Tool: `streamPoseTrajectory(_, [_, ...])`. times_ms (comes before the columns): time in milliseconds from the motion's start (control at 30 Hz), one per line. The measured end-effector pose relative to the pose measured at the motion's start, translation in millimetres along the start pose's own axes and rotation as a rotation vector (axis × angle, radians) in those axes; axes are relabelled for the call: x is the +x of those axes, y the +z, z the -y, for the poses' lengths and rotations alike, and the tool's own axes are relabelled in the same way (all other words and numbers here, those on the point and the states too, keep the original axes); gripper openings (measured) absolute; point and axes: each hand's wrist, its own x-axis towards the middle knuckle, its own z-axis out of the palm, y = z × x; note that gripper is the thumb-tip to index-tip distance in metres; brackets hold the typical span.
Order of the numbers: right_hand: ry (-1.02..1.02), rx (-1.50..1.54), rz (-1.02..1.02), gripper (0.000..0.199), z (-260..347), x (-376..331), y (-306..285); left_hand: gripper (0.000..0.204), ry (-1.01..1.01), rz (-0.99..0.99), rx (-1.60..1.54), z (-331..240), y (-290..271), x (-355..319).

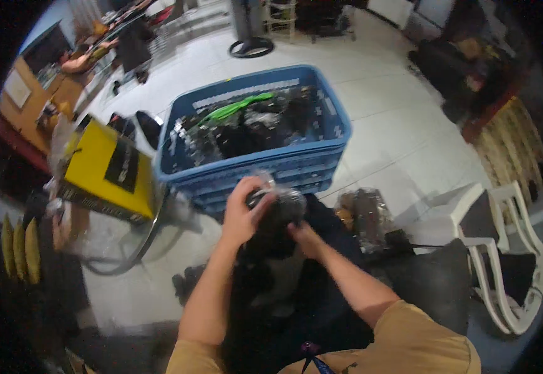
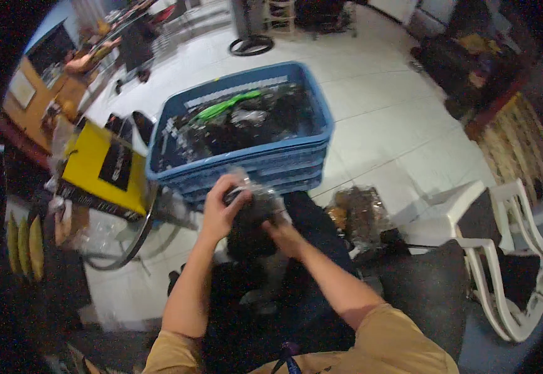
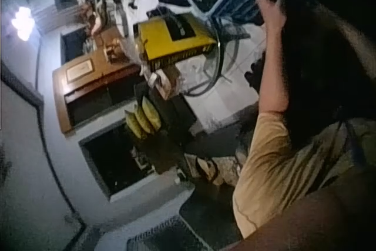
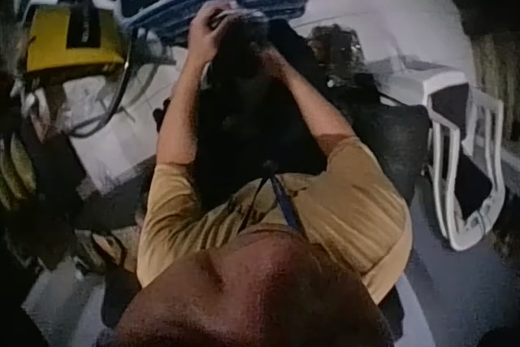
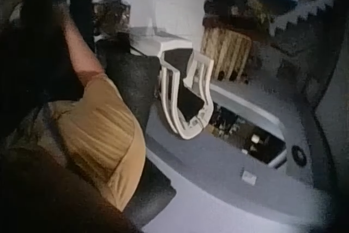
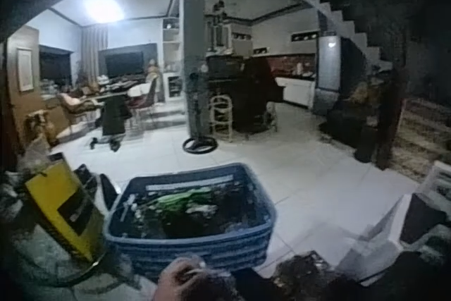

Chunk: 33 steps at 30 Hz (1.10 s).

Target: Inspecting and handling manufactured shoes wrapped in plastic.

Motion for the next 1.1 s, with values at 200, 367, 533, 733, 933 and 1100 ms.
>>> streamPoseTrajectory(200, [0.001, 0.269, -0.048, 0.088, -2, 2, 4, 0.021, 0.084, -0.026, -0.117, 10, -2, -1])
streamPoseTrajectory(367, [-0.004, 0.213, -0.085, 0.087, 3, -6, 1, 0.021, 0.134, 0.001, -0.076, 14, -2, -2])
streamPoseTrajectory(533, [-0.015, 0.163, -0.078, 0.093, 0, 0, 1, 0.025, -0.022, 0.026, -0.222, 10, -4, -3])
streamPoseTrajectory(733, [-0.041, 0.156, -0.084, 0.095, 0, -4, 0, 0.029, 0.012, 0.002, -0.194, 7, -5, -2])
streamPoseTrajectory(933, [0.018, 0.225, -0.07, 0.084, 10, -1, 2, 0.032, 0.019, 0.033, -0.205, 11, -6, -4])
streamPoseTrajectory(1100, [0.072, 0.246, -0.07, 0.064, 14, -2, 3, 0.032, -0.091, 0.023, -0.162, 4, -4, -5])
